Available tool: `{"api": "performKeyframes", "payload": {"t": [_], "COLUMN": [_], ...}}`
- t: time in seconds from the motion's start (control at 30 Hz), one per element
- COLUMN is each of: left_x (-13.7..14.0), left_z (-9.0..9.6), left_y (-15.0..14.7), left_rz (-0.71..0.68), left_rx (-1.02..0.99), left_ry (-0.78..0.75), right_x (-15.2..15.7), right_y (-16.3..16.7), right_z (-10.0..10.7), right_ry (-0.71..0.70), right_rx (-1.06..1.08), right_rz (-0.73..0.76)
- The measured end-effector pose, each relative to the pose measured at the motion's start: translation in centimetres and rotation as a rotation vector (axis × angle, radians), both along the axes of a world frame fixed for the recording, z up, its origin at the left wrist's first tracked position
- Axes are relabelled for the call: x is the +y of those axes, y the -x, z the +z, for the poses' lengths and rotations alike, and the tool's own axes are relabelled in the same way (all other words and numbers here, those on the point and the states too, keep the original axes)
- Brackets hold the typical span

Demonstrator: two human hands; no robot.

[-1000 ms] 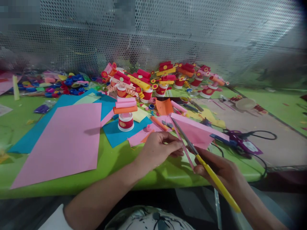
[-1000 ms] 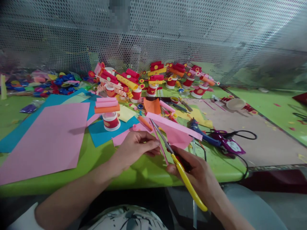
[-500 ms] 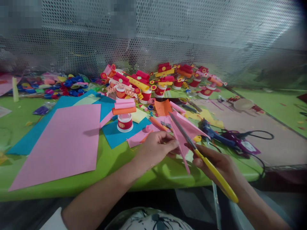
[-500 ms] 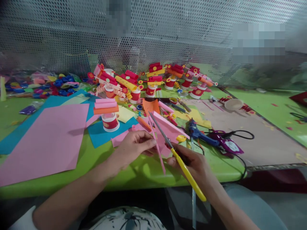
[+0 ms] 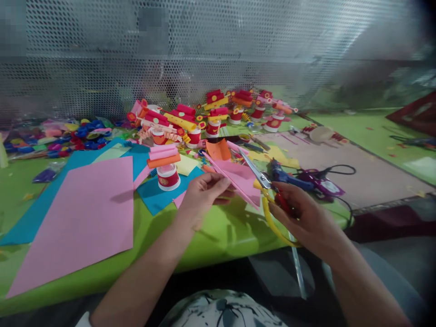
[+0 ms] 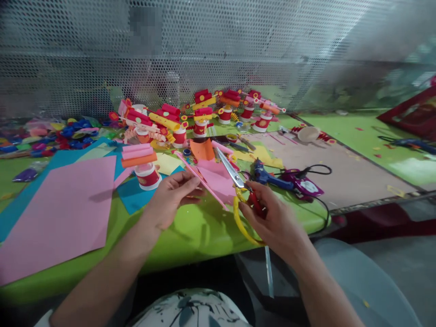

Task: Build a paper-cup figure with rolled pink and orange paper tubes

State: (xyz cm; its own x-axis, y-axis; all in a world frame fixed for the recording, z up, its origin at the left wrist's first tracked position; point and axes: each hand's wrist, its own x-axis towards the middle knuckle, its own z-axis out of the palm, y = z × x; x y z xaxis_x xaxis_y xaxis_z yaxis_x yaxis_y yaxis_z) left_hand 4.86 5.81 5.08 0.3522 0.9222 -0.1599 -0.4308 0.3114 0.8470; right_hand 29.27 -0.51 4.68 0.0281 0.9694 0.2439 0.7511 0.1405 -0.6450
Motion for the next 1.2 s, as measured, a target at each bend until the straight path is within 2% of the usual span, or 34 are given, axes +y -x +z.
{"api": "performKeyframes", "payload": {"t": [0.17,0.23,0.37,0.43,0.6,0.7,0.93,1.2], "left_x": [-0.2,-0.4,-1.1,-1.5,-1.9,-1.9,-1.8,-2.1], "left_z": [0.5,0.6,0.9,0.9,0.1,-0.7,-1.2,-1.2], "left_y": [0.3,0.4,0.7,1.1,1.9,2.2,2.4,2.2], "left_rz": [0.023,0.019,0.006,0.011,0.044,0.073,0.113,0.072], "left_rx": [-0.017,-0.022,-0.007,-0.020,-0.027,-0.009,0.036,0.023], "left_ry": [-0.020,-0.024,-0.029,-0.049,-0.126,-0.144,-0.198,-0.266], "right_x": [-2.9,-4.1,-6.1,-6.8,-7.8,-7.9,-7.7,-7.4], "right_y": [1.9,2.7,2.8,2.3,1.3,0.7,-0.6,-0.9], "right_z": [-0.6,-0.7,-1.6,-2.1,-1.8,-1.3,-1.9,-2.6], "right_ry": [0.124,0.153,0.123,0.091,-0.050,-0.160,-0.354,-0.419], "right_rx": [0.583,0.718,0.809,0.700,0.015,-0.219,-0.548,-0.599], "right_rz": [-0.240,-0.304,-0.188,-0.133,-0.023,0.046,0.076,0.070]}}
